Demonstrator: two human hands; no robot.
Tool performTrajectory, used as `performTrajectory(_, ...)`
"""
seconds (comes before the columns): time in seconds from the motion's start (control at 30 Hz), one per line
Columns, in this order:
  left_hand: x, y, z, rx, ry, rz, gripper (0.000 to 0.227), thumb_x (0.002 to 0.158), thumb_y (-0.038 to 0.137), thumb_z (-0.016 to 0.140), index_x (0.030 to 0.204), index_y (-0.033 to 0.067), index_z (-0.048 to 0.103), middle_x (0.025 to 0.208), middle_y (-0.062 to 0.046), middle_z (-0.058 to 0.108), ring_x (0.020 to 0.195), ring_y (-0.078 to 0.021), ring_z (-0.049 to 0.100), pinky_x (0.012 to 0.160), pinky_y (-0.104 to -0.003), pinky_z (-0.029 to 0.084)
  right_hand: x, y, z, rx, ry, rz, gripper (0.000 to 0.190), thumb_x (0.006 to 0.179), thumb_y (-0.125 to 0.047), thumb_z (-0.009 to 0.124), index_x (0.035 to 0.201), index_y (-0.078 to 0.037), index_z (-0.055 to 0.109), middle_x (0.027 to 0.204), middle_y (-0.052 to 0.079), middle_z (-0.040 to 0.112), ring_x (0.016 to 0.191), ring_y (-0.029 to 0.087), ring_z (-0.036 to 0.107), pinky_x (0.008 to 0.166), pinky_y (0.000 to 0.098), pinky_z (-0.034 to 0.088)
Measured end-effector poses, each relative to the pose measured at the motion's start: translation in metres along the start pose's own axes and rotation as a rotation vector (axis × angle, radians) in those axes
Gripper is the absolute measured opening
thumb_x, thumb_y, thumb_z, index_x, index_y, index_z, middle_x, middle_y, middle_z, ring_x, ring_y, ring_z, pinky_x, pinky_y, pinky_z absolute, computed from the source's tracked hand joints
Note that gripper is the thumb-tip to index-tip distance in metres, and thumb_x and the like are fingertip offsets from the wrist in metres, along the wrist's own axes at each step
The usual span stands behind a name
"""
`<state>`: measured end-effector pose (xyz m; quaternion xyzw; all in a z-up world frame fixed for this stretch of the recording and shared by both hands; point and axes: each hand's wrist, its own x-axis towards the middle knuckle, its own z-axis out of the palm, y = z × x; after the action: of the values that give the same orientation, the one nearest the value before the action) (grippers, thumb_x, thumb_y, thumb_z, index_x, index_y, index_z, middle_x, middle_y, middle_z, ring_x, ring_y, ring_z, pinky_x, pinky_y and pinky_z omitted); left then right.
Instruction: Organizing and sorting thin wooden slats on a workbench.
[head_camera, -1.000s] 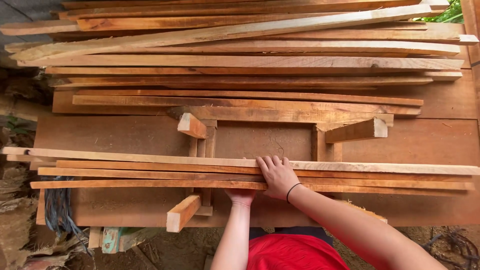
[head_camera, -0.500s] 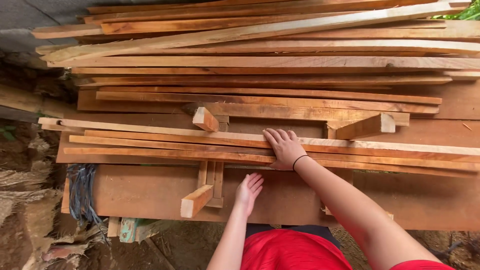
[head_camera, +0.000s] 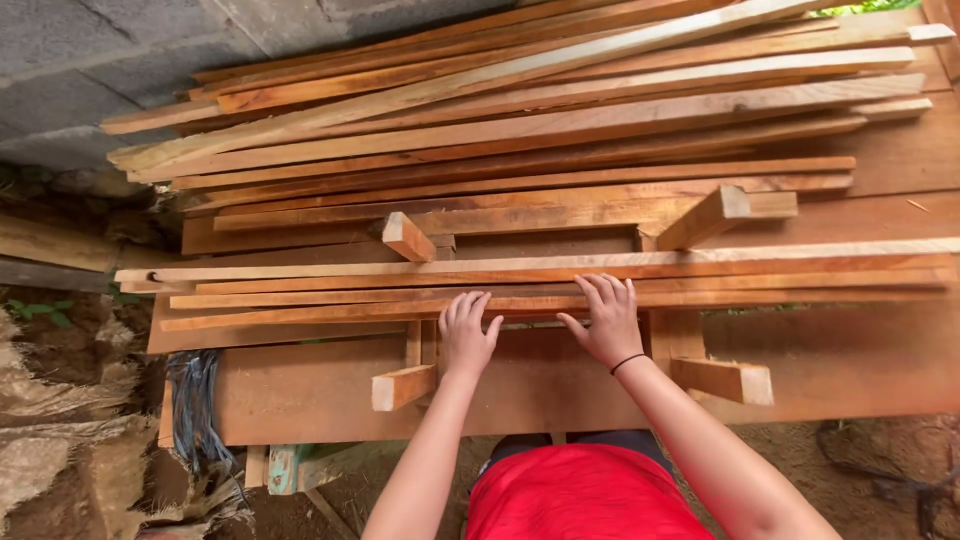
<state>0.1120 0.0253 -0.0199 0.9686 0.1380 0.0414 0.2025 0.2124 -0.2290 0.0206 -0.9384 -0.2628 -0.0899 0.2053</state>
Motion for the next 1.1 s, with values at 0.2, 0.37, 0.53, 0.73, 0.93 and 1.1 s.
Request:
performTrajectory(0.2,0.008,0.002,0.003,0.132,-0.028,0.007,0.046,0.087,0.038,0.078,0.13,0.0292,0.064,0.128,0.006,0.057,0.134,-0.0219,0.045,0.114,-0.052,0.034,-0.016,0.046,0.035,-0.071,0.053,-0.056,0.045,0.072,-0.043,0.082,0.115,-0.037,0.07,0.115,-0.012,0.063,0.118,0.019,0.058,0.106,0.0417,0.046)
performTrajectory(0.37,0.005,0.002,-0.023,0.079,-0.123,0.062,0.031,0.088,0.044,0.075,0.116,0.0325,0.066,0.116,0.013,0.066,0.125,-0.0152,0.055,0.119,-0.051,0.03,-0.032,0.039,0.003,-0.137,0.029,-0.085,0.039,0.078,-0.047,0.077,0.112,-0.033,0.066,0.11,-0.013,0.068,0.112,0.015,0.062,0.1,0.0364,0.045)
performTrajectory(0.53,-0.015,0.02,-0.09,0.006,-0.224,0.147,0.032,0.093,0.052,0.067,0.117,0.0314,0.065,0.116,0.012,0.069,0.117,-0.0154,0.065,0.11,-0.044,0.044,-0.042,0.019,-0.06,-0.102,-0.018,-0.098,0.035,0.086,-0.045,0.074,0.116,-0.03,0.065,0.103,-0.011,0.071,0.105,0.01,0.066,0.097,0.0327,0.042)
performTrajectory(0.73,-0.054,0.039,-0.131,-0.103,-0.192,0.176,0.032,0.089,0.052,0.072,0.109,0.0282,0.069,0.101,0.007,0.069,0.1,-0.0196,0.067,0.096,-0.041,0.048,-0.066,-0.005,-0.107,-0.01,-0.044,-0.12,0.028,0.089,-0.043,0.071,0.112,-0.028,0.065,0.101,-0.01,0.07,0.104,0.01,0.065,0.098,0.0309,0.042)
performTrajectory(0.93,-0.071,0.042,-0.122,-0.126,-0.111,0.185,0.032,0.088,0.052,0.073,0.109,0.0281,0.07,0.098,0.007,0.066,0.095,-0.0191,0.065,0.096,-0.04,0.046,-0.079,-0.009,-0.108,0.0,-0.018,-0.111,0.028,0.092,-0.043,0.07,0.115,-0.027,0.065,0.101,-0.01,0.069,0.103,0.01,0.065,0.1,0.0314,0.041)
performTrajectory(1.1,-0.08,0.043,-0.12,-0.17,-0.068,0.178,0.031,0.087,0.051,0.075,0.107,0.0276,0.071,0.098,0.008,0.067,0.094,-0.0176,0.065,0.096,-0.038,0.045,-0.081,-0.012,-0.117,0.009,-0.039,-0.118,0.028,0.092,-0.041,0.07,0.116,-0.026,0.065,0.1,-0.008,0.069,0.103,0.011,0.065,0.1,0.0325,0.042)
